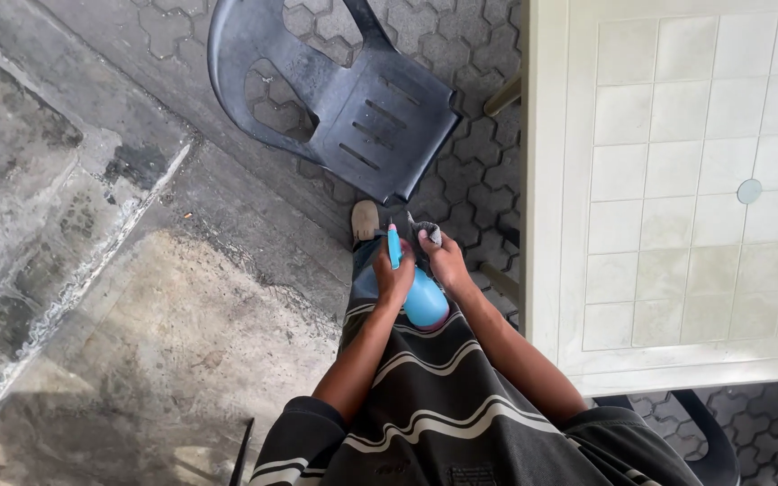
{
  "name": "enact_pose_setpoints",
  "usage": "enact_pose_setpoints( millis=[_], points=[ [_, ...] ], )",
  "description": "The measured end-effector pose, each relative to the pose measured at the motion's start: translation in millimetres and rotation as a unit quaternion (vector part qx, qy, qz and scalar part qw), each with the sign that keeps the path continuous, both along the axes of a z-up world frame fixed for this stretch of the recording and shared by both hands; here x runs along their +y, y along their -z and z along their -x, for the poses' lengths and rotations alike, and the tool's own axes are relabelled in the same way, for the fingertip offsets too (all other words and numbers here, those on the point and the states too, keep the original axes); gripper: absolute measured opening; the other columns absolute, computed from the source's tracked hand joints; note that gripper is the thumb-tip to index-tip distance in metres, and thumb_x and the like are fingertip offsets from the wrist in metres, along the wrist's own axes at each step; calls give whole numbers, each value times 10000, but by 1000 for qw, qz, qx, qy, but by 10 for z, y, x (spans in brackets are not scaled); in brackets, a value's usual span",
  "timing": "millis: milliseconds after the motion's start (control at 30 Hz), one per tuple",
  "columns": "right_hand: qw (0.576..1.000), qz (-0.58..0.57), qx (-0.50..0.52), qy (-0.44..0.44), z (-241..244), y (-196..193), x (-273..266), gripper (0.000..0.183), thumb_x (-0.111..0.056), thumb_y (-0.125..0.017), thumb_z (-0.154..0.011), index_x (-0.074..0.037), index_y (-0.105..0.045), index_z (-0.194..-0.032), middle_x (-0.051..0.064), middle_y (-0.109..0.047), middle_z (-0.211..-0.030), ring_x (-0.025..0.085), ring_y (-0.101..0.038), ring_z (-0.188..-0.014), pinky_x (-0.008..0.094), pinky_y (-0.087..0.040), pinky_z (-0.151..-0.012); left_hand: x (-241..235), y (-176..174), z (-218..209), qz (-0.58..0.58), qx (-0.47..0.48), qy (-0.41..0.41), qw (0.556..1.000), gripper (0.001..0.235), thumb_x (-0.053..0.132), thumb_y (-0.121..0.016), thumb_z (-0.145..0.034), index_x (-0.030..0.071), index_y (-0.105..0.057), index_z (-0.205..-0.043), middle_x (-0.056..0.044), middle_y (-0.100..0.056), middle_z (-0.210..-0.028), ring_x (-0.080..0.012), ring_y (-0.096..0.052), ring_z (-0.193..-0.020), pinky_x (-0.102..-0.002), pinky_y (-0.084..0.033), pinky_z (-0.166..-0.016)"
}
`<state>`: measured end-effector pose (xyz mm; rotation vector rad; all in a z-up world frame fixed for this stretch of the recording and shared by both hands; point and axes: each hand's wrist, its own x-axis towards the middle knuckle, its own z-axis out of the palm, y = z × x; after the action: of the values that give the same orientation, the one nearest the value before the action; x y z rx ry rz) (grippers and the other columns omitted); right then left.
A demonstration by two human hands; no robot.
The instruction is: Cleaning outdoor plastic tables and chairs using a spray bottle and a cloth.
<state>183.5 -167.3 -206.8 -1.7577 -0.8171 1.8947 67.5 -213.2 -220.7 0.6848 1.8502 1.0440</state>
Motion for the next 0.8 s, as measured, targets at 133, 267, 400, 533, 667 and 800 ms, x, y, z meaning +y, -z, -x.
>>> enact_pose_setpoints(
  millis=[133,267,400,533,667,800],
  points=[
    [998,-49,-1,-46,-201,174,-127,359,-342,-641,-1045,13,-688,-1075,-1,-610,-912,95,-478,-841,275,-432,-760,-106,4,-166,57,-17,-19,998,155,104,-631,-835,4,-654,-951,-125,-682,-843,-229,-661,-763,-375,-513,-708],
    [996,-45,2,-71,-275,-5,-103,342,-344,-615,-1009,-22,-694,-1091,-1,-692,-963,84,-556,-887,268,-472,-824,-122,-42,-276,13,-83,-29,996,148,110,-653,-824,6,-669,-929,-105,-689,-854,-196,-643,-785,-362,-518,-718],
    [995,-52,-14,-86,-325,-106,-77,347,-344,-619,-998,-26,-697,-1112,17,-706,-979,94,-572,-907,282,-472,-842,-126,-68,-327,62,-72,-5,996,146,127,-647,-820,26,-686,-917,-92,-696,-823,-186,-650,-758,-370,-516,-696],
    [992,-38,-42,-109,-304,-214,-32,379,-365,-610,-1006,-12,-696,-1111,41,-695,-968,111,-568,-898,299,-469,-849,-115,-95,-276,70,-85,-16,994,155,134,-648,-819,34,-692,-928,-96,-697,-822,-202,-652,-759,-386,-515,-688],
    [985,-58,-58,-152,-178,-293,73,415,-403,-594,-1004,-13,-695,-1102,38,-697,-930,118,-560,-862,308,-468,-823,-134,-154,-107,47,-28,-87,995,148,147,-649,-826,39,-686,-920,-90,-701,-820,-221,-681,-767,-384,-520,-718],
    [978,-47,-77,-187,29,-151,142,437,-424,-597,-992,-14,-697,-1107,42,-673,-883,122,-533,-819,310,-459,-771,-182,63,119,55,-20,-144,988,128,123,-645,-822,23,-687,-888,-98,-698,-812,-232,-681,-754,-389,-527,-723]
  ],
)
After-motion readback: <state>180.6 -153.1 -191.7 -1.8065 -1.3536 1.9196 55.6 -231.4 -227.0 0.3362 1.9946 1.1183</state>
